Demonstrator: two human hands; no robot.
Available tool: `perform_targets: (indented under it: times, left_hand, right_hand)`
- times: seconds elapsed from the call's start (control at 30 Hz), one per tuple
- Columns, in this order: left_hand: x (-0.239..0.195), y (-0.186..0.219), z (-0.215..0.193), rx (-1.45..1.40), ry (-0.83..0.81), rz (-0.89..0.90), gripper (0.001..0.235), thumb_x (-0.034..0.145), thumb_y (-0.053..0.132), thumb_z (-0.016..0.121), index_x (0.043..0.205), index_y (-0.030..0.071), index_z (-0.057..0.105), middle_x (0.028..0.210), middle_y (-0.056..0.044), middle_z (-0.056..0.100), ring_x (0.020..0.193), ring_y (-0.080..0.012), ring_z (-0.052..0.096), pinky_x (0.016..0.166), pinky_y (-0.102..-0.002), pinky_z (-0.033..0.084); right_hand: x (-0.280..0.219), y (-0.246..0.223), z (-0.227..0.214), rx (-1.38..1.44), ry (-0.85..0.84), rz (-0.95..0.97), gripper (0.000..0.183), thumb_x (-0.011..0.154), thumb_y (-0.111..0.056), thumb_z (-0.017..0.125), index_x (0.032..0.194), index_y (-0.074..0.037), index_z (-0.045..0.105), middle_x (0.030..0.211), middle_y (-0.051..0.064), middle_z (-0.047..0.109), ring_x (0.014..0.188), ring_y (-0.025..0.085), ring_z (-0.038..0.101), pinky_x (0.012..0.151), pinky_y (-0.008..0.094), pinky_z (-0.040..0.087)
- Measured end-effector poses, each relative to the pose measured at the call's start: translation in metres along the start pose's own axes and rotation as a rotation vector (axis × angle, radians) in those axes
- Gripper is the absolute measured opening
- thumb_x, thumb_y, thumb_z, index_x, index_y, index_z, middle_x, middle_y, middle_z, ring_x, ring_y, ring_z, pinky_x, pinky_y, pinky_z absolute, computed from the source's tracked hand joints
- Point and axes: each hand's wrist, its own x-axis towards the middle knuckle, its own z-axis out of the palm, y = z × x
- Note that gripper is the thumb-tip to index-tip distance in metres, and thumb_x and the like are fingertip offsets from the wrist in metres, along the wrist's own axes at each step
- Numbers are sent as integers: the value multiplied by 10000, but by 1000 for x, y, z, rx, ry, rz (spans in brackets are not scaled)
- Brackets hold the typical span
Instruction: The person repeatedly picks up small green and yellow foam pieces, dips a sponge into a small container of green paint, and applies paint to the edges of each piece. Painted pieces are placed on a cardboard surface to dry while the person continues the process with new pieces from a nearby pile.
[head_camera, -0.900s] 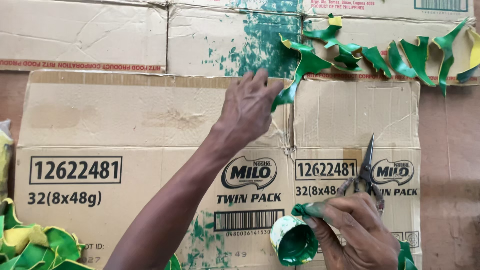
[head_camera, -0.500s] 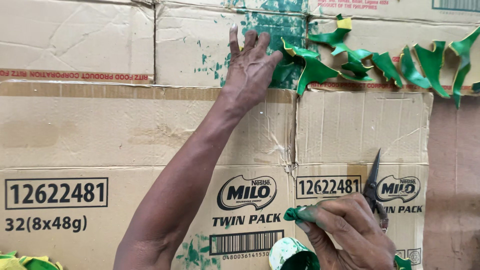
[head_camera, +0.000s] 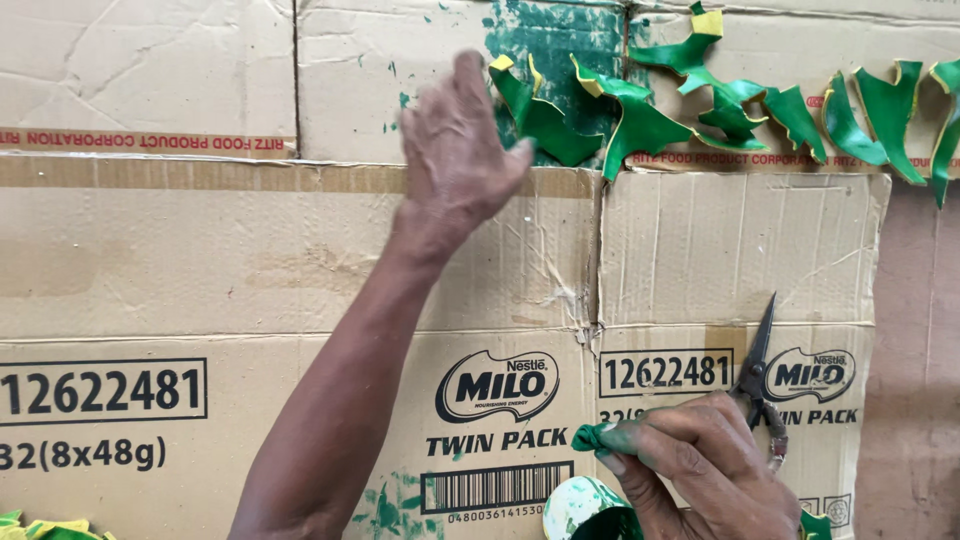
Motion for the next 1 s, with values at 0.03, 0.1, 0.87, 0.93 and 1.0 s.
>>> perform_targets:
  times: [0.03, 0.1, 0.87, 0.93, 1.0]
  left_hand:
    - [1, 5, 4, -10, 28, 40, 818, 735, 243, 904, 1363, 71, 409, 1009, -110, 587, 910, -266, 582, 828, -520, 482]
    - [2, 14, 15, -33, 84, 117, 807, 701, 171, 883, 1345, 63, 409, 1001, -114, 604, 901, -263, 596, 787, -488, 526]
    - [-255, 56, -131, -260, -122, 367, 421, 850, 22, 687, 1264, 0, 620, 1371, -259, 577, 1227, -417, 598, 1013, -492, 511]
    - [-272, 50, -137, -273, -115, 389, 441, 830, 10, 688, 1266, 2, 618, 1357, -255, 583, 1218, -431, 598, 1008, -502, 510]
    - [-285, 41, -142, -271, -130, 398, 462, 833, -9, 682, 1289, -6, 609, 1351, -249, 585, 1205, -423, 602, 998, -504, 511]
  right_hand:
    - [1, -1, 1, 2, 5, -2, 262, 717, -128, 883, 957, -118, 781, 778, 8, 688, 697, 132, 654, 640, 282, 530]
    - [5, -4, 3, 5, 10, -5, 255, 712, -114, 864, 951, -115, 775, 777, 11, 689, 699, 132, 663, 636, 284, 534]
    - [-103, 5, -15, -54, -87, -125, 410, 689, -159, 892, 1064, -205, 732, 925, -32, 684, 848, 138, 670, 786, 309, 558]
    - [-116, 8, -17, -115, -110, -161, 421, 672, -188, 904, 1054, -199, 727, 931, -18, 680, 856, 161, 668, 793, 323, 544]
    - [-133, 7, -24, -182, -175, -171, 431, 658, -203, 898, 1052, -194, 724, 934, -7, 674, 856, 181, 673, 790, 343, 526]
